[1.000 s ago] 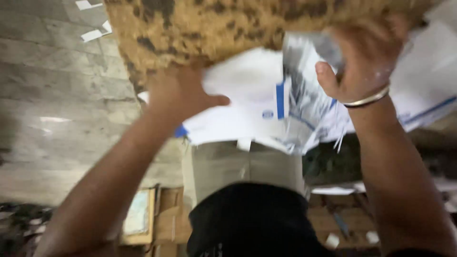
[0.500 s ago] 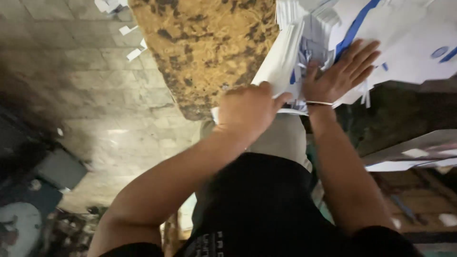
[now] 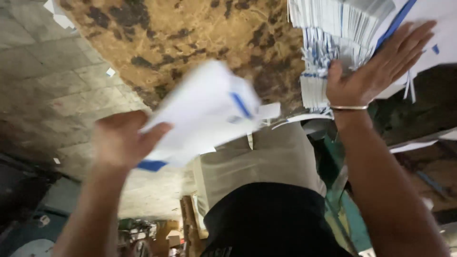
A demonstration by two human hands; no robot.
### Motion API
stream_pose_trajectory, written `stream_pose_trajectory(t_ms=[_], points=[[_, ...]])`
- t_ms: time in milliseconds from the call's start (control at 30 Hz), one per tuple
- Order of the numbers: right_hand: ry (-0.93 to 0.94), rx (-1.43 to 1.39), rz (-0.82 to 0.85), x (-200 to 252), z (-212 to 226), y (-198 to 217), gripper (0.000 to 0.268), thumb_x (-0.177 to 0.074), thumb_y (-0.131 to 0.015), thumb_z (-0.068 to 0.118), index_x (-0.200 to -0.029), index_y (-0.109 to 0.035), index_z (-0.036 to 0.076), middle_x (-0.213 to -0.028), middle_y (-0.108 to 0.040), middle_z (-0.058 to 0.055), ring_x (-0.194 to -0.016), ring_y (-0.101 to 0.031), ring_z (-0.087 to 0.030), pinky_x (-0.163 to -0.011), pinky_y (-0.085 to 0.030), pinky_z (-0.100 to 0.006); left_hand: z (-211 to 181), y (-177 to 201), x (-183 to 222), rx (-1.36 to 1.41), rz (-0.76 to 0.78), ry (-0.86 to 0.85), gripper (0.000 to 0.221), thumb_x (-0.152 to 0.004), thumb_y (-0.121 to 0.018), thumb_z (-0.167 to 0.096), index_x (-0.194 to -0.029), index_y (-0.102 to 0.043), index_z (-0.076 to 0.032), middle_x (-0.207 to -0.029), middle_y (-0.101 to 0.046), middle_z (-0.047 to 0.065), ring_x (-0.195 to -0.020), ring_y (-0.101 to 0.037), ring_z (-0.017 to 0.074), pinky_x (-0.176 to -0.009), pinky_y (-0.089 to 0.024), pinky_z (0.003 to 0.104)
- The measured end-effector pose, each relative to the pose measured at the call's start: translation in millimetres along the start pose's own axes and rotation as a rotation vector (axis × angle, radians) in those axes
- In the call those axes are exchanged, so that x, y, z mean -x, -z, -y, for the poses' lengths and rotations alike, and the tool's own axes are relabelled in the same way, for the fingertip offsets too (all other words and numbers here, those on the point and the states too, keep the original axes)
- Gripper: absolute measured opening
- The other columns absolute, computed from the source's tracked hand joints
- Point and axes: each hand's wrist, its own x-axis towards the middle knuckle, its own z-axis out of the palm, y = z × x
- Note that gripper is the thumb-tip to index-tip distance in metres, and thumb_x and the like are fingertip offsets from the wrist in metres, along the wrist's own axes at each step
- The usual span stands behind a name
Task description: Sorting and stacking printed paper products at a workshop table.
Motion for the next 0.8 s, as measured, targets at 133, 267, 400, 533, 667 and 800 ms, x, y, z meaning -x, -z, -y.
stream_pose_trajectory(t_ms=[133,267,400,533,667,800], points=[[-0.133,0.146,0.187,26.4,-16.7,-5.4,0.088,-0.104,-0.037,0.055,-0.167,0.01,0.015,-0.173,0.011,-0.011,-0.161,0.007,-0.027,-0.134,0.0,-0.047,4.3,22.3,23.2,-0.222,-0.087,0.055,0.054,-0.093,-0.073,-0.06,-0.069,-0.069,-0.012,-0.056,-0.061,0.003,-0.041,-0.05,0.0156,-0.041,-0.038,0.033],[-0.143,0.163,0.237,-1.9,-12.8,-14.5,0.107,-0.097,-0.061,0.055,-0.168,0.004,0.007,-0.172,0.007,-0.02,-0.161,0.001,-0.037,-0.134,-0.002,-0.052,-13.5,20.7,23.4,-0.324,-0.267,0.058,0.057,-0.089,-0.077,-0.062,-0.063,-0.061,-0.014,-0.052,-0.055,0.001,-0.04,-0.046,0.016,-0.041,-0.036,0.032],[0.021,-0.021,0.075,-3.2,7.5,19.3,0.123,-0.091,-0.072,0.067,-0.17,0.005,0.014,-0.175,0.011,-0.013,-0.158,0.005,-0.033,-0.133,0.0,-0.052,-67.9,37.2,57.0,-0.344,-0.367,-0.066,0.059,-0.085,-0.079,-0.061,-0.06,-0.054,-0.014,-0.051,-0.05,0.001,-0.042,-0.045,0.0189,-0.043,-0.037,0.034],[0.466,-1.046,-0.016,21.8,117.5,86.2,0.139,-0.07,-0.083,0.066,-0.166,0.003,0.015,-0.173,-0.007,-0.012,-0.164,-0.014,-0.028,-0.133,-0.018,-0.051,-125.7,56.6,88.6,-0.43,-0.493,-0.294,0.059,-0.087,-0.079,-0.062,-0.063,-0.05,-0.016,-0.053,-0.048,-0.002,-0.045,-0.046,0.0141,-0.045,-0.036,0.032],[-0.057,-1.724,0.24,69.1,183.5,90.3,0.083,-0.097,-0.083,0.019,-0.161,-0.033,0.003,-0.15,-0.056,-0.019,-0.137,-0.06,-0.028,-0.118,-0.049,-0.042,-170.1,64.7,82.7,-0.586,-0.646,-0.25,0.059,-0.094,-0.076,-0.061,-0.068,-0.047,-0.016,-0.057,-0.047,-0.002,-0.05,-0.048,0.0151,-0.049,-0.037,0.032],[-0.087,-1.521,0.039,60.8,189.1,98.8,0.053,-0.103,-0.077,0.007,-0.149,-0.052,0.002,-0.133,-0.069,-0.019,-0.121,-0.069,-0.027,-0.107,-0.056,-0.039,-175.4,46.7,55.1,-0.615,-0.801,-0.088,0.057,-0.098,-0.074,-0.062,-0.074,-0.051,-0.015,-0.058,-0.049,-0.004,-0.047,-0.046,0.0124,-0.047,-0.036,0.03]])
